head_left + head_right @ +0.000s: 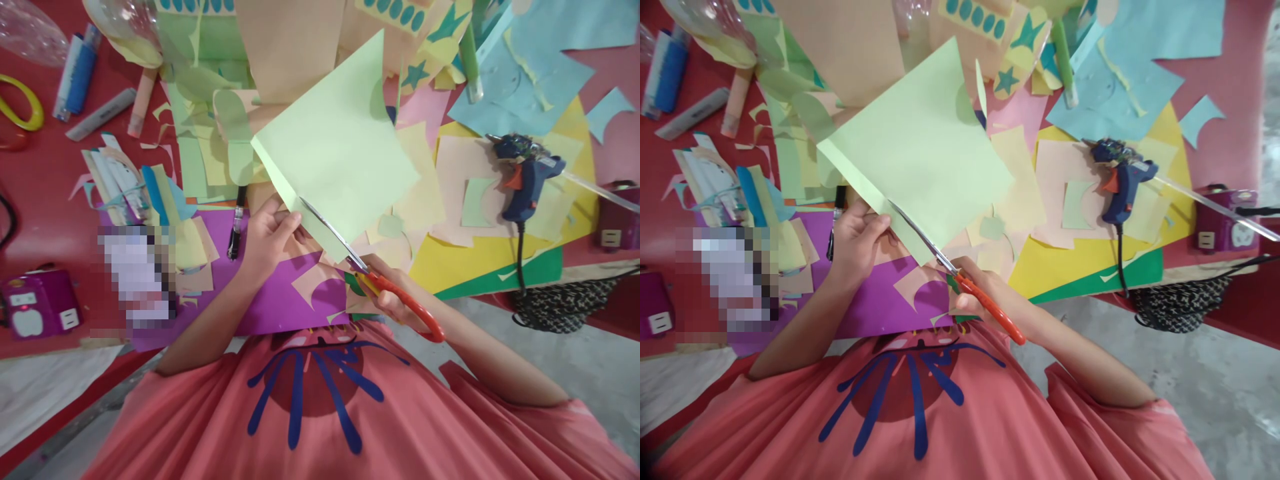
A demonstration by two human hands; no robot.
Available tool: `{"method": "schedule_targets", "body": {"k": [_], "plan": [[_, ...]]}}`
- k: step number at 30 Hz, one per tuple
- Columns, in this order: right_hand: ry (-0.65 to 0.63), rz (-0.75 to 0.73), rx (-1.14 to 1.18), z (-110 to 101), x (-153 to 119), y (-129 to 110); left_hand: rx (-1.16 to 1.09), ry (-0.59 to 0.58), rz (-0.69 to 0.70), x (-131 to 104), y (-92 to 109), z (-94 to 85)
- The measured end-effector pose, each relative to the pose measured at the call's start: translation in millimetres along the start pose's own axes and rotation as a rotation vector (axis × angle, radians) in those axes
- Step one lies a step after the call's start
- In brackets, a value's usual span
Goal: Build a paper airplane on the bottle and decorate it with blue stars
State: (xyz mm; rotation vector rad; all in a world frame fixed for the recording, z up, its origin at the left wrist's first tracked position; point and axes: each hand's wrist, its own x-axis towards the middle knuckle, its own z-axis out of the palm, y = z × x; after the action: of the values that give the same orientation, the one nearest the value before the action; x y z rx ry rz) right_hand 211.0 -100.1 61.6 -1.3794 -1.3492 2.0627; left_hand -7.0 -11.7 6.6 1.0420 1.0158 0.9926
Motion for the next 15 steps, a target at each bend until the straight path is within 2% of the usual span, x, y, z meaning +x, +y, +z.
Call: {"method": "schedule_targets", "body": {"k": [15], "plan": [[0.047, -0.007, -0.047, 1.9, 2.1, 5.1, 0.039, -0.017, 0.017, 0.2, -1.4, -1.9]]}}
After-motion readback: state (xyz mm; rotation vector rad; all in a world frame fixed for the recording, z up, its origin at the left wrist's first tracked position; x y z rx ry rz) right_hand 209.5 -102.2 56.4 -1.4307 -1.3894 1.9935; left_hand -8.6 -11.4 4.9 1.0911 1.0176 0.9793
